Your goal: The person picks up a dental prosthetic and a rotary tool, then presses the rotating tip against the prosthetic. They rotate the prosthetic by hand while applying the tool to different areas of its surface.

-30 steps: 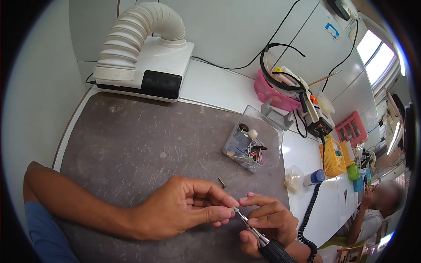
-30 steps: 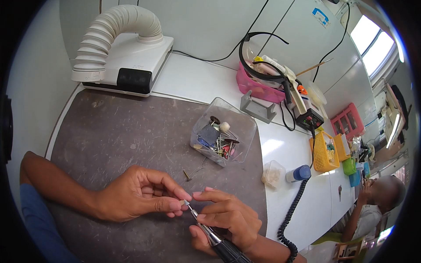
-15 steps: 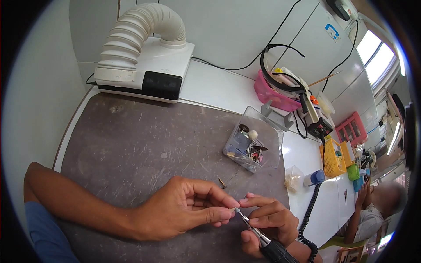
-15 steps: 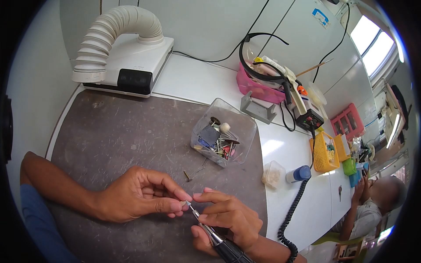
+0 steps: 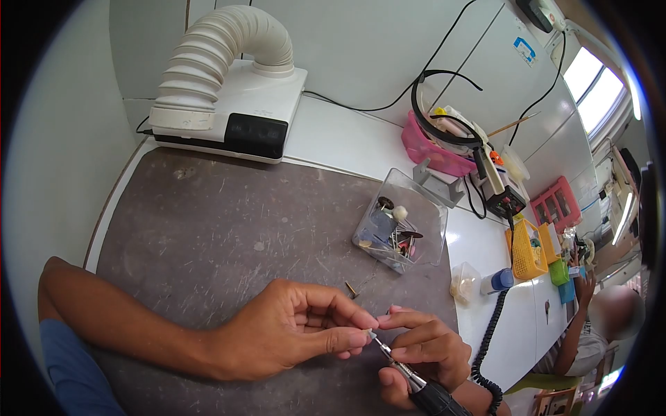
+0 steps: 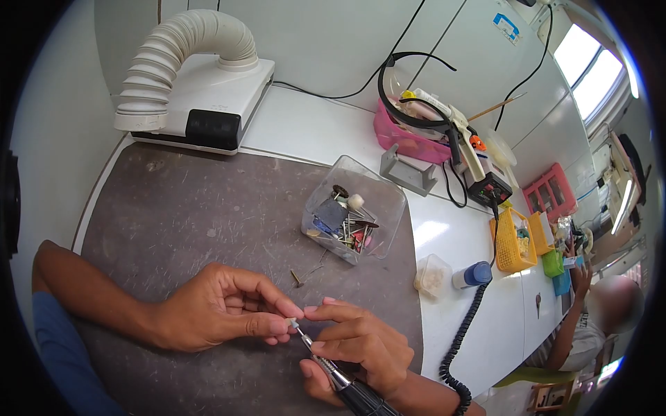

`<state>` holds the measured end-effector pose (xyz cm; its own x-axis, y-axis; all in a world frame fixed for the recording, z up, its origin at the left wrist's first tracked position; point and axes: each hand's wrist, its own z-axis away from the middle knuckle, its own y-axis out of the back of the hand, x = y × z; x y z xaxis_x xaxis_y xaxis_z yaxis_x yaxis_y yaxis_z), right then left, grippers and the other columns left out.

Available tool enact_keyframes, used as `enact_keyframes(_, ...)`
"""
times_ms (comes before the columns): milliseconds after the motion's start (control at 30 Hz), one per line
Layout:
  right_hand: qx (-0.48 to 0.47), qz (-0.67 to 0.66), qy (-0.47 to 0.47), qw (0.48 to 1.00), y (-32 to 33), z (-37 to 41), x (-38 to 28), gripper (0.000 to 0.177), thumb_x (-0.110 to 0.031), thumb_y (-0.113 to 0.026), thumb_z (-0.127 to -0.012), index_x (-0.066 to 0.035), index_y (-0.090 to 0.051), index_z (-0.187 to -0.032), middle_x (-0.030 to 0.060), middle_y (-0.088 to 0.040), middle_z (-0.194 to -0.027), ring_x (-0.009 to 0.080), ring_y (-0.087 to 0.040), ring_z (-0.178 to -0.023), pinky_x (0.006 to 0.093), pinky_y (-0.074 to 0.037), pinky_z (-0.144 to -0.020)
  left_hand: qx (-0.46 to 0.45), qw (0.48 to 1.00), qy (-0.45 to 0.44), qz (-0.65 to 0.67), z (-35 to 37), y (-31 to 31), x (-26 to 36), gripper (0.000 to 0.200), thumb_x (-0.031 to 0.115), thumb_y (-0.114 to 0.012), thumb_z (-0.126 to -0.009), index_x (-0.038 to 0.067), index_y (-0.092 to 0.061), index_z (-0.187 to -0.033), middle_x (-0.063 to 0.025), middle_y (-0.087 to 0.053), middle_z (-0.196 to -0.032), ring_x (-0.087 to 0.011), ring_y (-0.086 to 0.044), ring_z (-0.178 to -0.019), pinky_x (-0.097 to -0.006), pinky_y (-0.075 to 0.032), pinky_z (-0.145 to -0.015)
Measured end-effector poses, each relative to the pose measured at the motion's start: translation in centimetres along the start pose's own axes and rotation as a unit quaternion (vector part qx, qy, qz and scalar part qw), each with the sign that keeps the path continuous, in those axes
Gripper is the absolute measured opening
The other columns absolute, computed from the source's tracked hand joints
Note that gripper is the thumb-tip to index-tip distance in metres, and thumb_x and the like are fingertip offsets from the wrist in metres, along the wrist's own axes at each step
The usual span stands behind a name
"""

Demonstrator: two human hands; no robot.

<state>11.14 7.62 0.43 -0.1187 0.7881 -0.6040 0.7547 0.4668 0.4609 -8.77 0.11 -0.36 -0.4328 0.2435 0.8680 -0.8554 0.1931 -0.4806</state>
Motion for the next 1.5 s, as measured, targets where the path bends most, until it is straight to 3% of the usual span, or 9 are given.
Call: enact_keyframes(1500, -0.004, 0.007, 0.000, 1.000, 0.23, 0.22, -0.08, 0.024, -0.004, -0.078, -0.065, -0.002, -0.059, -0.080, 0.0117, -0.064, -0.073, 0.0323, -0.069, -0.083, 0.0451, -0.056, -0.078, 0.011, 1.000, -0.003, -0.009, -0.01, -0.14, -0.03, 0.023, 0.005, -0.063, -0.087, -0.005, -0.059, -0.108, -0.0121, -0.064, -0.097, -0.0135, -0.063, -0.091, -0.0255, -0.054, -0.081)
